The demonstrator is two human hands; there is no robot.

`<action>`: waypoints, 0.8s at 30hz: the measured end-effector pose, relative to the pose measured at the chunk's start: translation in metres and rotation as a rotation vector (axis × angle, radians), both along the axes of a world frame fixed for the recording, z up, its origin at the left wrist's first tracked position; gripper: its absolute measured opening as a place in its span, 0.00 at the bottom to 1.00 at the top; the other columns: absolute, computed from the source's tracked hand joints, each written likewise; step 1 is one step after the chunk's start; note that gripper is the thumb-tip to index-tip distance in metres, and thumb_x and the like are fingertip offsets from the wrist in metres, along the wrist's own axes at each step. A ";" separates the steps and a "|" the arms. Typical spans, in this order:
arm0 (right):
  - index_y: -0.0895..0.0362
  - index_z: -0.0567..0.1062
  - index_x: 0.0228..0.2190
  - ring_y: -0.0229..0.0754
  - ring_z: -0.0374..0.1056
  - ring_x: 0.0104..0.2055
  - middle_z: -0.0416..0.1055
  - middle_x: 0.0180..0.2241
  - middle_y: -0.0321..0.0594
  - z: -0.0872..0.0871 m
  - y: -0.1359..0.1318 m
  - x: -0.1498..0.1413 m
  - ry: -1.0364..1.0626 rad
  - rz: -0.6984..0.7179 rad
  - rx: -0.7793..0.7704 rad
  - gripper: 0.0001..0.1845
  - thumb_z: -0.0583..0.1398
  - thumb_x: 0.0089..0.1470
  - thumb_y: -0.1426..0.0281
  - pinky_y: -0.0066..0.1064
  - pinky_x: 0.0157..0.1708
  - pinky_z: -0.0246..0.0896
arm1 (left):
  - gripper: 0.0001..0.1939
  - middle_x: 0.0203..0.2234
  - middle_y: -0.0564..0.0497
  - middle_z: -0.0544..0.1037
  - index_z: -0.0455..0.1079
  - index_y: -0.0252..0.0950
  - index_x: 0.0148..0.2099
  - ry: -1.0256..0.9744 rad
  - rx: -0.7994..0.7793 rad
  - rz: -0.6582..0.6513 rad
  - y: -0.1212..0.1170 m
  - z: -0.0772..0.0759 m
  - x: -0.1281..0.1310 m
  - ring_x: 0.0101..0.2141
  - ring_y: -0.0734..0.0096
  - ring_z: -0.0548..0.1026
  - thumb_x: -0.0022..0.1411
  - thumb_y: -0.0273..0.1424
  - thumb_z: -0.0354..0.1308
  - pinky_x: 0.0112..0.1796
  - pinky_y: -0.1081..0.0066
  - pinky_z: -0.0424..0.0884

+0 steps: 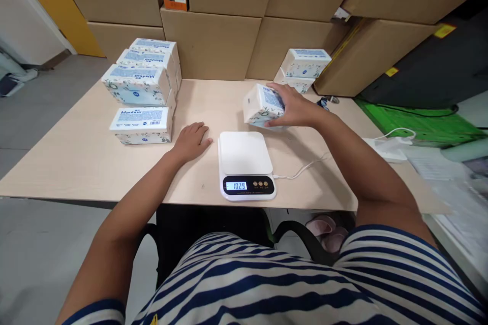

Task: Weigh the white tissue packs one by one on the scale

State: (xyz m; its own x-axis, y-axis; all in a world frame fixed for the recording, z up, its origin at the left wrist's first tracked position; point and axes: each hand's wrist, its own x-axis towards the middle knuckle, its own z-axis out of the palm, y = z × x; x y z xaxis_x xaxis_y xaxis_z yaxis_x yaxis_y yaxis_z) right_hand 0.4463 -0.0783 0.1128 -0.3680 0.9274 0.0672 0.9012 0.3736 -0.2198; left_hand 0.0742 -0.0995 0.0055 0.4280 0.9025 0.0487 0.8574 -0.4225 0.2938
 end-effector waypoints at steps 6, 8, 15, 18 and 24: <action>0.48 0.55 0.79 0.75 0.68 0.63 0.68 0.66 0.58 0.019 -0.058 -0.052 -0.103 0.272 0.012 0.65 0.72 0.51 0.40 0.65 0.64 0.68 | 0.31 0.75 0.34 0.69 0.68 0.31 0.72 -0.065 0.048 -0.021 0.001 -0.003 0.000 0.76 0.45 0.65 0.76 0.45 0.52 0.76 0.45 0.60; 0.49 0.56 0.79 0.74 0.69 0.61 0.69 0.65 0.60 0.013 -0.063 -0.059 -0.124 0.310 -0.003 0.63 0.71 0.52 0.41 0.65 0.62 0.68 | 0.32 0.73 0.33 0.72 0.68 0.31 0.72 -0.101 0.067 -0.022 0.001 -0.002 0.001 0.74 0.44 0.68 0.75 0.44 0.52 0.74 0.45 0.64; 0.48 0.59 0.79 0.78 0.60 0.73 0.59 0.76 0.59 -0.004 -0.066 -0.063 -0.013 0.364 -0.072 0.61 0.63 0.56 0.31 0.72 0.71 0.59 | 0.42 0.73 0.31 0.70 0.65 0.28 0.74 -0.360 0.039 0.039 -0.007 0.001 0.005 0.73 0.48 0.69 0.81 0.55 0.34 0.75 0.49 0.64; 0.42 0.57 0.79 0.73 0.46 0.82 0.45 0.83 0.48 -0.009 -0.068 -0.043 0.170 0.332 -0.013 0.60 0.52 0.58 0.24 0.70 0.77 0.52 | 0.52 0.76 0.33 0.67 0.61 0.31 0.77 -0.474 -0.041 0.028 -0.016 0.003 0.008 0.76 0.48 0.66 0.77 0.65 0.25 0.76 0.51 0.63; 0.33 0.29 0.80 0.64 0.42 0.86 0.38 0.85 0.41 -0.060 -0.065 -0.008 0.671 -0.098 0.042 0.60 0.26 0.54 0.24 0.66 0.76 0.56 | 0.46 0.84 0.47 0.51 0.35 0.50 0.86 -0.513 -0.131 -0.013 -0.038 0.005 0.041 0.81 0.65 0.57 0.75 0.56 0.07 0.74 0.54 0.67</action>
State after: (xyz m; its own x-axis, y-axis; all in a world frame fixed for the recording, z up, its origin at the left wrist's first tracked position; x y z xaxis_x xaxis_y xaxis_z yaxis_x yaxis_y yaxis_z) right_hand 0.4380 -0.1437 0.0525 -0.1486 0.9459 0.2886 0.6046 0.3178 -0.7304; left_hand 0.1148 -0.1380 0.0105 0.3902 0.9097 0.1422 0.5848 -0.3642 0.7249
